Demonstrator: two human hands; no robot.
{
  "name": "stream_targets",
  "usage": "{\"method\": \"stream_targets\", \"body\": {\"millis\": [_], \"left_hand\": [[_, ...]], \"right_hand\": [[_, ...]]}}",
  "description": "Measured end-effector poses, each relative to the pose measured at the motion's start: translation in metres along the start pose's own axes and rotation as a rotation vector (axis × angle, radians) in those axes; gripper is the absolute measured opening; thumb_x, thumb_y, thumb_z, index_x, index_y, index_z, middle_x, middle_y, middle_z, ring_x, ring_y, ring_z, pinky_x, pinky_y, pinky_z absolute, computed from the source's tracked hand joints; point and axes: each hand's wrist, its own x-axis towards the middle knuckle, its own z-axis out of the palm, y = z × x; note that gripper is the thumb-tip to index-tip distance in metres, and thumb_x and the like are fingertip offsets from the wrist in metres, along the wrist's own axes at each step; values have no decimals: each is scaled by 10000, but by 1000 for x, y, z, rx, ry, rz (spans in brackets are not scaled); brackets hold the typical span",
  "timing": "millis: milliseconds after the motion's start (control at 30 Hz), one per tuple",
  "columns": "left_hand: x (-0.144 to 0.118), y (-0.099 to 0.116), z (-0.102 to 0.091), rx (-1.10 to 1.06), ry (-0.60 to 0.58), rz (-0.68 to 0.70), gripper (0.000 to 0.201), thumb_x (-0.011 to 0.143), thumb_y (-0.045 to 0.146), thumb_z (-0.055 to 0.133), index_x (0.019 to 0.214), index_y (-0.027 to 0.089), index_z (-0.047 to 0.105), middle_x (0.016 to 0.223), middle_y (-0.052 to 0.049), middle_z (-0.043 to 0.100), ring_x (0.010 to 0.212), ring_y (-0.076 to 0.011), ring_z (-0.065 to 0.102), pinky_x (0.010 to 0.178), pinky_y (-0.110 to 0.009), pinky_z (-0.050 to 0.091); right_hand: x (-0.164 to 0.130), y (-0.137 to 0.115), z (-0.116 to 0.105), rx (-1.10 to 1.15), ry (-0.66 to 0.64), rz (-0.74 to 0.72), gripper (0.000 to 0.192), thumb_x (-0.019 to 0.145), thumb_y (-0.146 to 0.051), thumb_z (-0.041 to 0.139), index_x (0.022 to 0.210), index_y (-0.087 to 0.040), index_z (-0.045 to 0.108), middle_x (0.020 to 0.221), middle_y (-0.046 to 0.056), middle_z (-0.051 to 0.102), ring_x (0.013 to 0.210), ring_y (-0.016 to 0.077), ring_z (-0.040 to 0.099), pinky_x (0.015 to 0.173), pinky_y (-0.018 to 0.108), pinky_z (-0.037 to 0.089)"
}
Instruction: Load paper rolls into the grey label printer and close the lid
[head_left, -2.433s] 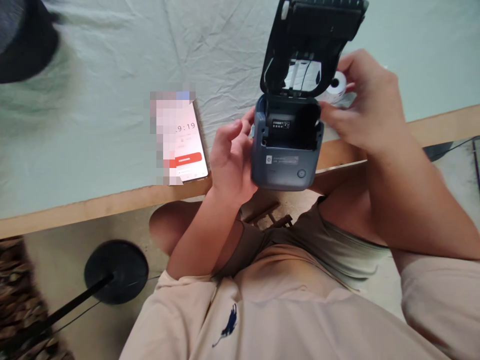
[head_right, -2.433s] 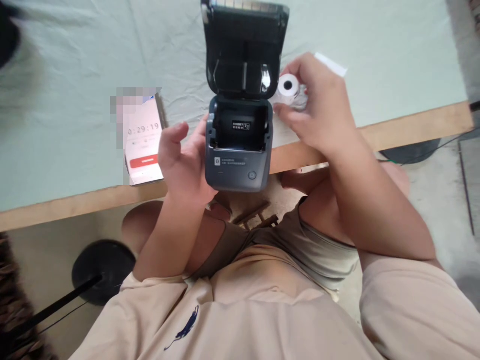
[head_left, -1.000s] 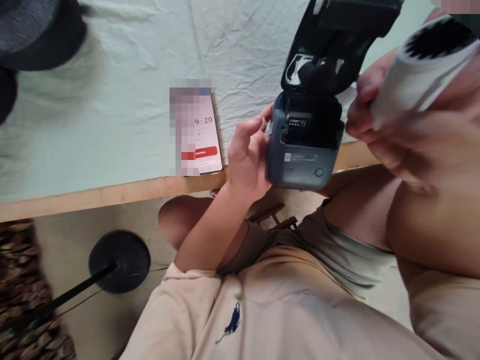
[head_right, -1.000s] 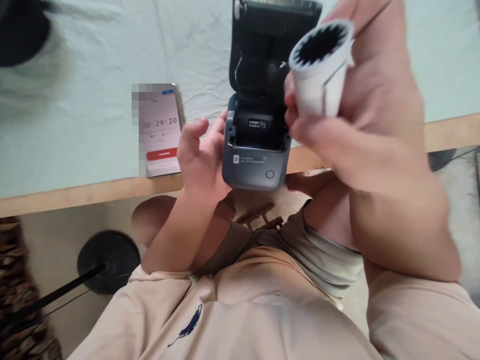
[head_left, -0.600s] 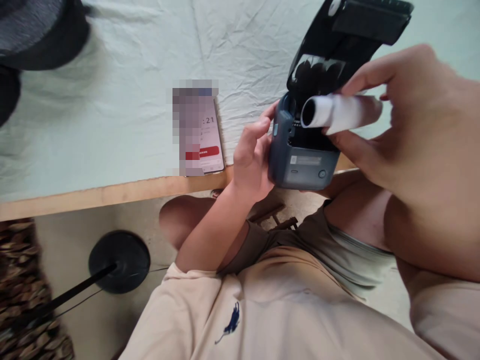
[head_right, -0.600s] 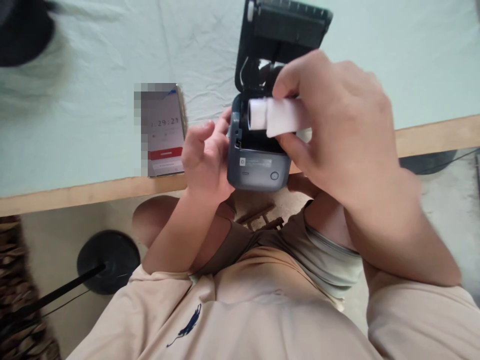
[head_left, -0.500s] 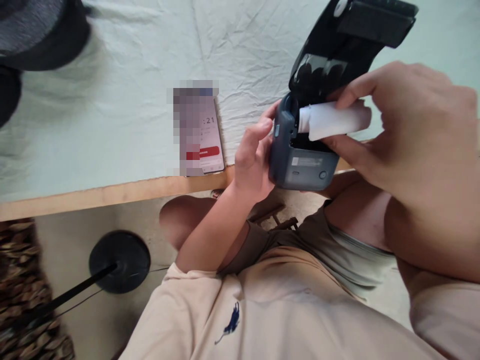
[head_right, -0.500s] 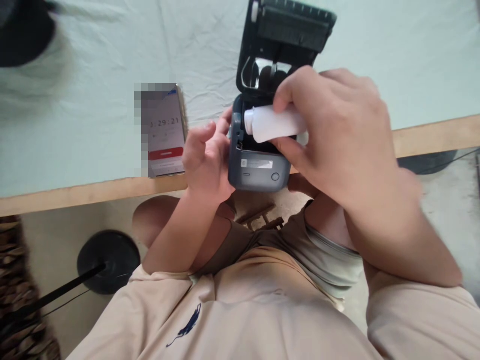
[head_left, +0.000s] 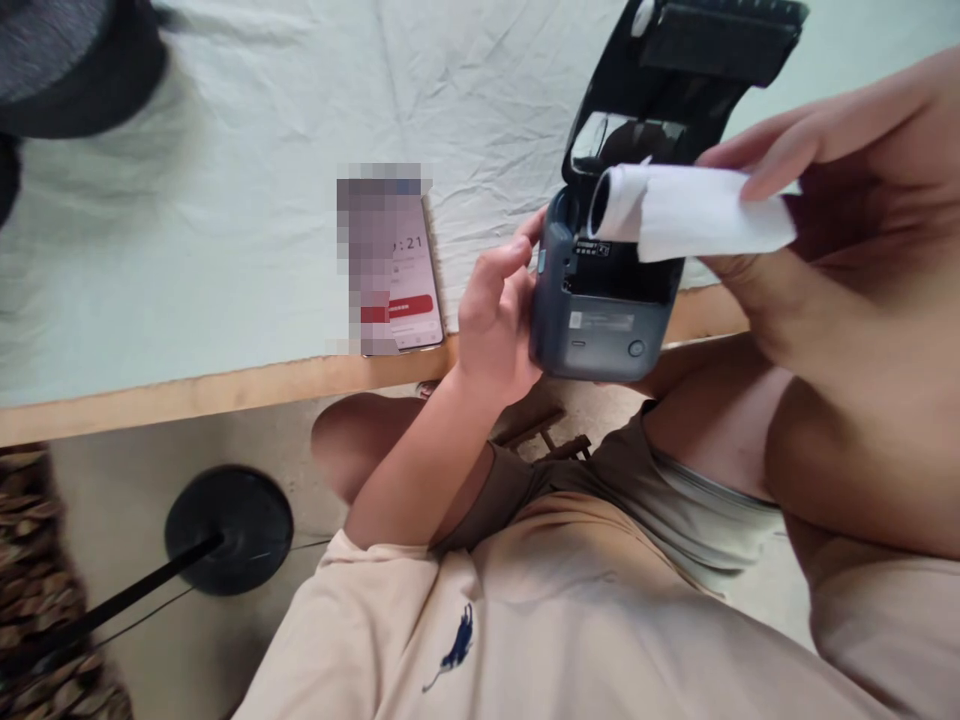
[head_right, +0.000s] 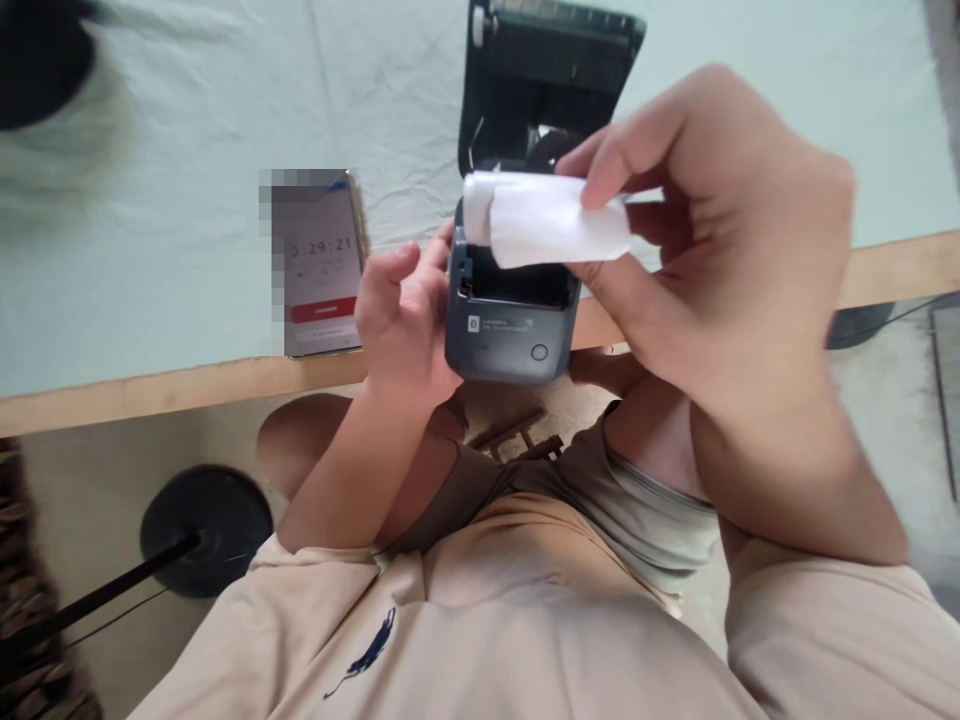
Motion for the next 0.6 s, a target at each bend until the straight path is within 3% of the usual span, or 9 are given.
{"method": "stream_targets", "body": {"millis": [67, 167, 400, 533, 600], "left_hand": [[0, 0, -1, 2, -31, 2, 333, 905, 476, 554, 1141, 254, 633, 1004, -52, 739, 1342, -360, 637, 1035, -475, 594], [0, 0, -2, 0, -57, 22, 339, 878, 479, 590, 1125, 252, 639, 971, -54, 737, 1310, -361, 657, 994, -462, 614], [0, 1, 1, 28, -30, 22, 357, 889, 488, 573, 1157, 262, 641, 1006, -33, 736, 1284, -344, 675, 963, -425, 617], [-1, -1, 2, 46, -70, 64, 272, 916, 429, 551, 1108, 251, 623, 1002, -34, 728, 1301, -314, 658, 991, -387, 596], [-2, -2, 3, 68, -79, 103, 209, 932, 384, 544, 1079, 250, 610, 973, -27, 708, 1230, -284, 685, 943, -357, 593]], "right_hand": [[3, 4, 4, -139, -5, -80, 73, 931, -312, 664, 971, -269, 620, 1101, 16, 736, 983, 201, 709, 735, 371, 555], [7, 9, 6, -283, -24, -147, 84, 897, -228, 663, 892, -265, 588, 1018, 1, 752, 927, 204, 713, 786, 401, 553], [8, 10, 3, -313, -133, -161, 85, 944, -365, 648, 923, -288, 618, 1110, -9, 758, 1050, 238, 731, 862, 459, 574], [6, 11, 5, -299, -29, -300, 166, 947, -436, 664, 922, -276, 630, 1055, 26, 748, 1009, 252, 718, 892, 492, 570], [5, 11, 5, -265, -51, -399, 119, 944, -400, 668, 938, -289, 625, 994, 15, 742, 971, 245, 719, 887, 499, 569]]}}
